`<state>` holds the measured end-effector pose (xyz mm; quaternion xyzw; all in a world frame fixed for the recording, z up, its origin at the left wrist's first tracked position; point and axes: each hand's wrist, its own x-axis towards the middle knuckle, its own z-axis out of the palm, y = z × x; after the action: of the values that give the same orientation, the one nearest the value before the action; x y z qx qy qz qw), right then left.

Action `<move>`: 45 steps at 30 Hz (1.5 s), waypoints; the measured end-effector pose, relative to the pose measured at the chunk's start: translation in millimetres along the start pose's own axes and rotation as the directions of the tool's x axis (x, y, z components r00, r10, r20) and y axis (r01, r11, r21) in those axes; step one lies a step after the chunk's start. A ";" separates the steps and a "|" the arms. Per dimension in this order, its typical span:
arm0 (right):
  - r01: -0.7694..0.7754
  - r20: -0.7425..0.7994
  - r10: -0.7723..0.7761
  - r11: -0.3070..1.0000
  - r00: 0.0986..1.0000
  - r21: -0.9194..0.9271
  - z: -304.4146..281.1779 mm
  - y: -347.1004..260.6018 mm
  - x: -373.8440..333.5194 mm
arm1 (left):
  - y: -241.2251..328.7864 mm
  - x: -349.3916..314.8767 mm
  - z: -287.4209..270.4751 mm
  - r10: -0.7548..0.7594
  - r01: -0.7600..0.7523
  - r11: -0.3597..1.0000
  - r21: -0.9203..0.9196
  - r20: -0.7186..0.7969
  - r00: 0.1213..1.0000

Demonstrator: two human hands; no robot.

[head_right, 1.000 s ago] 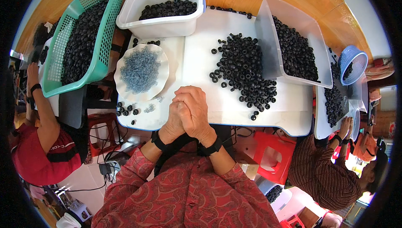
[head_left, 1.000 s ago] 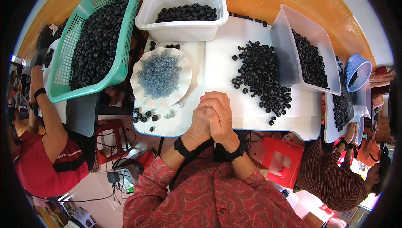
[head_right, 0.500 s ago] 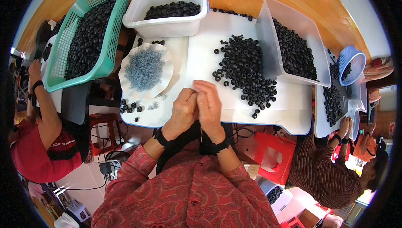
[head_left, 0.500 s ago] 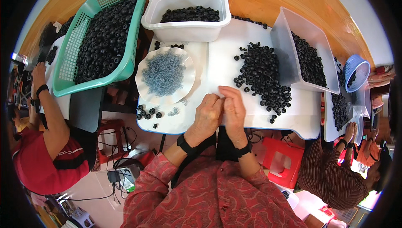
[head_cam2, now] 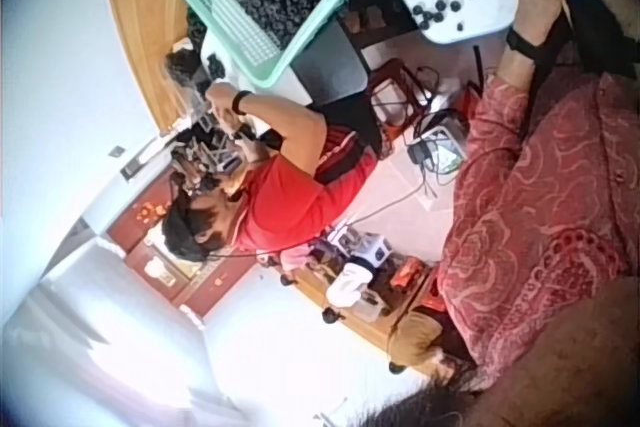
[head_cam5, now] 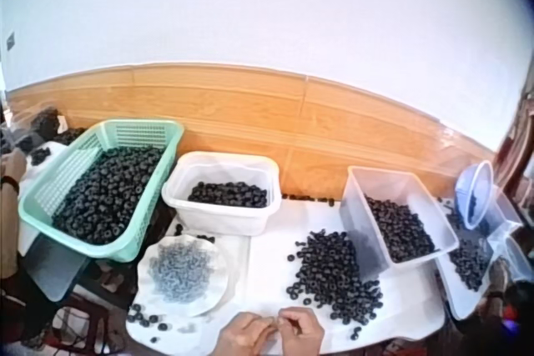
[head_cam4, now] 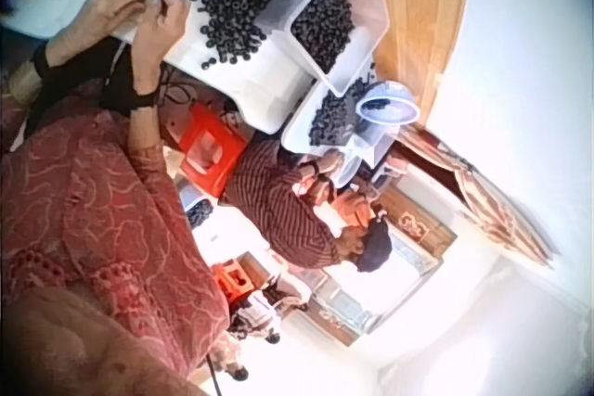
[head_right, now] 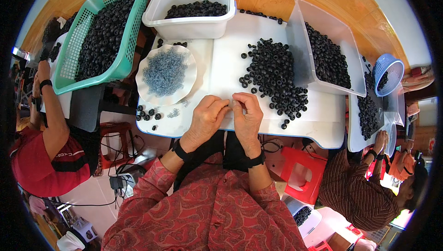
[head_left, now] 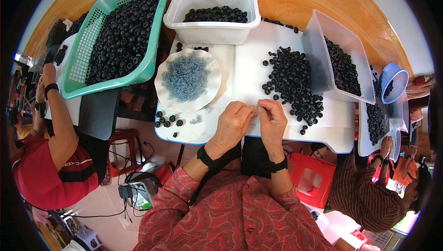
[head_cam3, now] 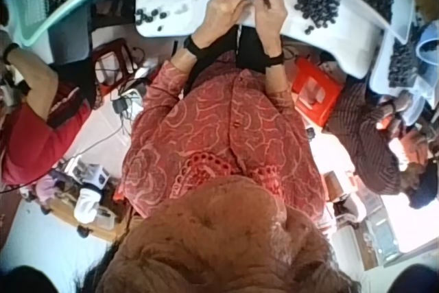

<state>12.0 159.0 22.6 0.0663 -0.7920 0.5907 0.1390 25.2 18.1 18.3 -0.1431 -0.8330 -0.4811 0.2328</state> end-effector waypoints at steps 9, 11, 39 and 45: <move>0.220 0.171 -0.176 0.933 0.969 -0.285 2.5 -6.4 -7.0 | 1.0 0.2 -2.7 -0.045 0.045 0.999 -0.003 -0.007 0.999; 0.219 0.175 -0.175 0.937 0.969 -0.274 2.2 -6.6 -6.2 | 1.3 0.5 -2.8 -0.041 0.041 0.999 0.004 -0.003 0.999; 0.287 0.214 -0.248 0.942 0.945 -0.174 25.8 -29.2 9.0 | -4.6 -4.4 17.6 0.028 -0.027 0.997 0.066 -0.014 1.000; 0.197 0.324 -0.163 0.978 0.932 -0.074 20.1 -25.3 13.9 | -3.7 -2.6 15.9 0.076 -0.076 0.996 0.041 0.019 0.997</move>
<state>2.7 133.3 44.7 0.2248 -0.8247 0.5146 0.0672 21.7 30.0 7.3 -0.1741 -0.8387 -0.4533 0.2464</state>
